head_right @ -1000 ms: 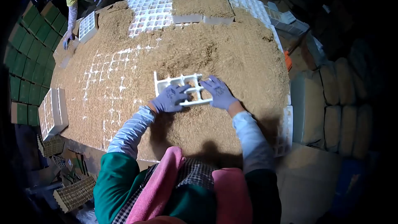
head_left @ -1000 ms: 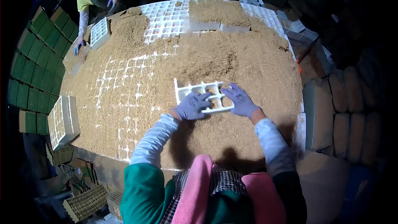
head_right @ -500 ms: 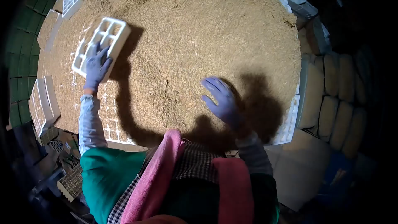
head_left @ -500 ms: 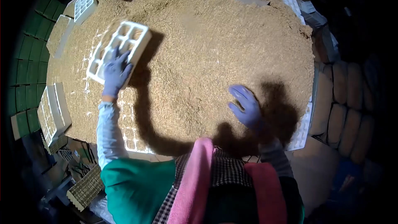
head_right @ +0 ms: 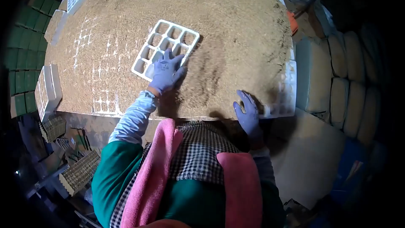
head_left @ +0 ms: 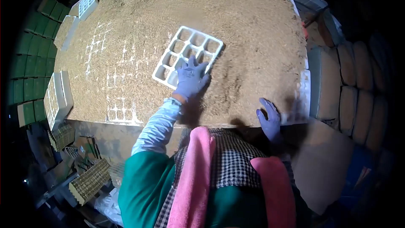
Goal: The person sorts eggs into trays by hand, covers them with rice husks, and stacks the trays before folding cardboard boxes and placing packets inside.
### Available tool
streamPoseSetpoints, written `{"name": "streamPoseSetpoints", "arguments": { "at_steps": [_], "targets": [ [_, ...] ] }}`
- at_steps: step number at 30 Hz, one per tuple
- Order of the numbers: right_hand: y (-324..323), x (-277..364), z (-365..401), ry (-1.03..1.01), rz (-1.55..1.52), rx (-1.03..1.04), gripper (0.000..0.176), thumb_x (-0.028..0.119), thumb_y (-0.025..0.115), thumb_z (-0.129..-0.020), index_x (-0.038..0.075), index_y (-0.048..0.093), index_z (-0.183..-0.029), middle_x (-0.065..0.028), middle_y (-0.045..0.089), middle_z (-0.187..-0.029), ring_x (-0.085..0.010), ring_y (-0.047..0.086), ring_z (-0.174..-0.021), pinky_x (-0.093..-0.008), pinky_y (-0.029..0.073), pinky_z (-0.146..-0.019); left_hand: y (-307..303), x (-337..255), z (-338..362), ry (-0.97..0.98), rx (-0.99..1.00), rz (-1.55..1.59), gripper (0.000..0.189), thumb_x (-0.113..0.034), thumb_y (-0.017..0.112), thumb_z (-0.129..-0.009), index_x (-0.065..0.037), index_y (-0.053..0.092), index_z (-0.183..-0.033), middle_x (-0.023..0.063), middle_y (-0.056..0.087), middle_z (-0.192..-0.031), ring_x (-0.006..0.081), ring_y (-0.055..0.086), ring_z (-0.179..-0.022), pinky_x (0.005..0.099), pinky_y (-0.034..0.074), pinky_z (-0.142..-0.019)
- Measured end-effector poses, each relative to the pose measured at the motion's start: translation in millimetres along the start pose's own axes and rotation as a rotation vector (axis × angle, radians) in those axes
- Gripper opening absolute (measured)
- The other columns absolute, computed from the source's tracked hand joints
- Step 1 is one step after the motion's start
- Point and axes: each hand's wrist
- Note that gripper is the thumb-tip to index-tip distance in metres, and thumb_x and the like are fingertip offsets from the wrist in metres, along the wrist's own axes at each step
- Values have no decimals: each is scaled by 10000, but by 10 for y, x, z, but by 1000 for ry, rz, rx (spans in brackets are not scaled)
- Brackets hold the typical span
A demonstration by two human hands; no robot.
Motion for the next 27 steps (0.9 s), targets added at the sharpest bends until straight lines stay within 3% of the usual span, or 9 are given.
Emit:
{"name": "streamPoseSetpoints", "arguments": {
  "at_steps": [2,6,9,10,12,16,25,26,27],
  "targets": [
    [-276,-205,217,-40,24,-7,389,101,622,-814,17,546,-1187,-181,560,-1182,-314,522,-1114,-359,409,-949,67,123,252,78,-238,-180,458,-372,576,-795,-168,557,-1204,196,486,-1218,389,469,-1092,501,337,-959],
    [-764,-921,830,236,201,-207,423,127,604,-831,30,519,-1233,-201,520,-1240,-320,472,-1180,-388,365,-995,-745,910,936,-508,-323,-321,408,-358,572,-795,-108,599,-1116,157,650,-934,326,566,-984,412,459,-822],
    [-1043,-2136,1140,428,493,-321,464,204,548,-877,16,452,-1290,-228,451,-1309,-356,429,-1214,-387,339,-1022,-323,1426,1519,-820,-267,1,565,-416,500,-858,-102,445,-1324,190,538,-1233,340,546,-1061,408,400,-914],
    [-1054,-2558,1188,406,645,-293,495,249,528,-894,-3,424,-1307,-239,425,-1330,-366,415,-1224,-387,337,-1025,-83,1647,1566,-610,-205,-402,579,-426,517,-852,-98,447,-1324,186,511,-1273,340,531,-1097,400,379,-943],
    [-1148,-2478,858,805,-125,-551,578,378,480,-921,-39,400,-1313,-222,393,-1368,-327,416,-1228,-358,350,-1012,135,1093,1363,-556,-120,-306,592,-444,517,-850,-106,443,-1332,189,498,-1286,357,512,-1117,409,347,-978],
    [-1050,-2612,590,900,-613,-434,691,492,435,-923,-87,391,-1299,-192,450,-1331,-266,437,-1202,-333,351,-992,310,-584,808,-566,-87,-43,555,-416,527,-827,-143,475,-1307,268,503,-1210,418,469,-1127,460,335,-984],
    [-923,-2751,645,904,-504,-496,814,642,352,-875,-86,499,-1207,-274,547,-1184,-352,492,-1165,-359,384,-962,1119,-2421,211,-99,-59,70,322,-372,565,-768,-71,559,-884,212,458,-952,391,456,-914,487,385,-772],
    [-951,-2703,655,894,-480,-480,807,636,346,-880,-82,488,-1219,-281,546,-1181,-353,491,-1168,-363,382,-965,1059,-2567,191,327,151,-348,362,-400,571,-757,-63,570,-889,219,460,-978,395,471,-921,498,393,-767],
    [-934,-2695,674,823,-441,-514,745,600,314,-906,-51,499,-1218,-281,555,-1155,-377,527,-1106,-375,419,-914,1292,-2783,109,-51,8,9,388,-420,575,-749,-58,575,-886,226,468,-1007,414,486,-926,506,402,-765]
  ]
}}
Point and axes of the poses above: each hand's wrist, its own z-axis away from the middle knuckle, its own y-axis out of the palm, x = y × z
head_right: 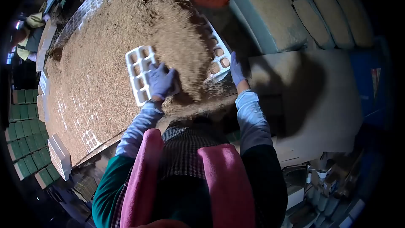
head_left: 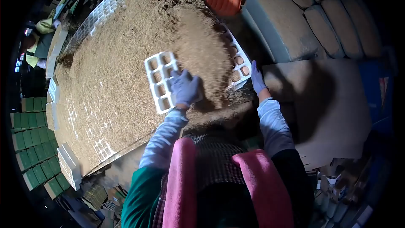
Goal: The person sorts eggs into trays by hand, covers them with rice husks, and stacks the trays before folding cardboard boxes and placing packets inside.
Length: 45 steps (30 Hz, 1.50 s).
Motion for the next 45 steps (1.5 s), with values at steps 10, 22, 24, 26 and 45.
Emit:
{"name": "streamPoseSetpoints", "arguments": {
  "at_steps": [10,22,24,26,45],
  "targets": [
    [-63,-614,-335,-113,-87,124,354,187,379,-955,7,488,-1240,-176,566,-1121,-254,551,-987,-331,442,-838,-83,223,416,415,195,-94,575,-409,665,-703,-186,496,-1206,253,343,-1326,423,501,-1030,477,442,-846],
    [37,-1136,-644,-41,-418,157,413,141,403,-943,-34,389,-1317,-162,523,-1217,-247,483,-1078,-321,356,-975,-1303,2723,-20,-763,-162,-27,786,-460,652,-719,1,402,-1304,294,463,-1246,442,414,-1168,420,362,-970],
    [-59,-1105,-526,-112,89,20,389,152,406,-941,-35,435,-1281,-197,525,-1227,-281,482,-1118,-316,339,-1002,-1341,2592,-156,-735,-118,40,849,-417,719,-656,13,369,-1299,291,529,-1157,417,484,-1120,390,388,-954],
    [-203,-1808,-863,-150,-17,202,385,180,414,-943,-23,459,-1268,-230,482,-1272,-306,457,-1173,-342,334,-1016,-1344,2784,-119,-663,-68,76,815,-392,728,-665,22,380,-1274,254,566,-1111,356,571,-1008,370,450,-882],
    [366,-648,-63,-42,-84,106,395,143,419,-946,0,411,-1314,-176,443,-1311,-260,430,-1205,-355,332,-1030,-625,1217,-2065,-560,128,1029,397,-235,674,-816,13,556,-1104,47,546,-939,138,554,-839,232,465,-677]
  ]
}}
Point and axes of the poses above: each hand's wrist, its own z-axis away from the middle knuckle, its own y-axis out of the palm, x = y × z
